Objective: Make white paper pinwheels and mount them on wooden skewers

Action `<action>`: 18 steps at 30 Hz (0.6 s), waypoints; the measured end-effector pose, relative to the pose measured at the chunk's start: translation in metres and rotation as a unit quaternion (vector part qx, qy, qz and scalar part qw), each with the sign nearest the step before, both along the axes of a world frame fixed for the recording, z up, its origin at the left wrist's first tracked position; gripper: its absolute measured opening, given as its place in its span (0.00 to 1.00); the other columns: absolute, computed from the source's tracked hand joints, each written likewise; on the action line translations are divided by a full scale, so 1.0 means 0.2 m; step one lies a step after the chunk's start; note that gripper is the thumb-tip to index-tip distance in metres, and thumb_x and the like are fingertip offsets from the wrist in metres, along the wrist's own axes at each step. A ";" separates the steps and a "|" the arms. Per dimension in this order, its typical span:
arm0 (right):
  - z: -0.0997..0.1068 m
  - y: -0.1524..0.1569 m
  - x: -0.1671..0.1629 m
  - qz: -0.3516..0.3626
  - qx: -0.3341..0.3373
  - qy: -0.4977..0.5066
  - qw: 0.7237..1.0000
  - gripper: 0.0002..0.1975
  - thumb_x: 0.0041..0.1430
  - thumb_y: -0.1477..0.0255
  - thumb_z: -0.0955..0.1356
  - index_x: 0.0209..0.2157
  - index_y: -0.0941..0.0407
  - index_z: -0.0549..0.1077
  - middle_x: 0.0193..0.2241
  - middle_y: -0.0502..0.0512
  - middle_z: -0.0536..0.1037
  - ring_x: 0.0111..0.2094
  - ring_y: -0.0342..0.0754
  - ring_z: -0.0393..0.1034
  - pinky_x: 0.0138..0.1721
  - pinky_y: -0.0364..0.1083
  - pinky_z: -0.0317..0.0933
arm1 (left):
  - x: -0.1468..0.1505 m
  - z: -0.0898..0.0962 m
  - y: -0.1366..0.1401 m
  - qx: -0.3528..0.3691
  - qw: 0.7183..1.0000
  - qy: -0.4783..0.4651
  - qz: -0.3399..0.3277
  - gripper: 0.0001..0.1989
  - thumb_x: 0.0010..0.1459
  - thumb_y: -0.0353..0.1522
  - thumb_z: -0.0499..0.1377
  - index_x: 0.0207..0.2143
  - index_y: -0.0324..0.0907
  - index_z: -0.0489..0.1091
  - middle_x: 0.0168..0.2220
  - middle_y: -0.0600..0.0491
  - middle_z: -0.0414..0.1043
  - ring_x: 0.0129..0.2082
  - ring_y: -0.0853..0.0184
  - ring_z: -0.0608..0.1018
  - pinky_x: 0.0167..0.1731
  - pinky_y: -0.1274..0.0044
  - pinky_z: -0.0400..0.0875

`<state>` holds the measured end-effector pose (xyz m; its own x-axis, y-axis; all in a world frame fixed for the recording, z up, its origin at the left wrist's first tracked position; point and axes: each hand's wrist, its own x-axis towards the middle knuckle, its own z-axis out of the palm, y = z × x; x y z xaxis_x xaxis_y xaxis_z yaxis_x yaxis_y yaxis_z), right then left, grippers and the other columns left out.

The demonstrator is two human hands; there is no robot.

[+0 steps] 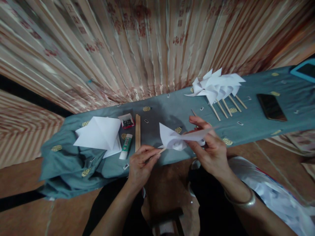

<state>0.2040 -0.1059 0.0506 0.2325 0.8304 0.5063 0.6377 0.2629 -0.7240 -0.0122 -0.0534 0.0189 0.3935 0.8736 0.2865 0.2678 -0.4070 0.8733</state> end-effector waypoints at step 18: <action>-0.17 0.15 0.09 0.008 -0.133 0.197 0.971 0.10 0.48 0.63 0.73 0.28 0.55 0.76 0.28 0.51 0.78 0.29 0.46 0.70 0.32 0.46 0.63 | 0.08 -0.18 0.02 -0.110 0.993 -0.038 0.020 0.06 0.52 0.30 0.64 0.33 0.46 0.81 0.29 0.54 0.77 0.29 0.71 0.77 0.28 0.81 0.70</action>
<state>0.2229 -0.0767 0.0156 0.3499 0.9251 0.1477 0.2950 0.0408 -0.9546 0.0040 -0.0494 -0.0168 0.3418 0.9327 0.1152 0.2091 -0.1950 0.9583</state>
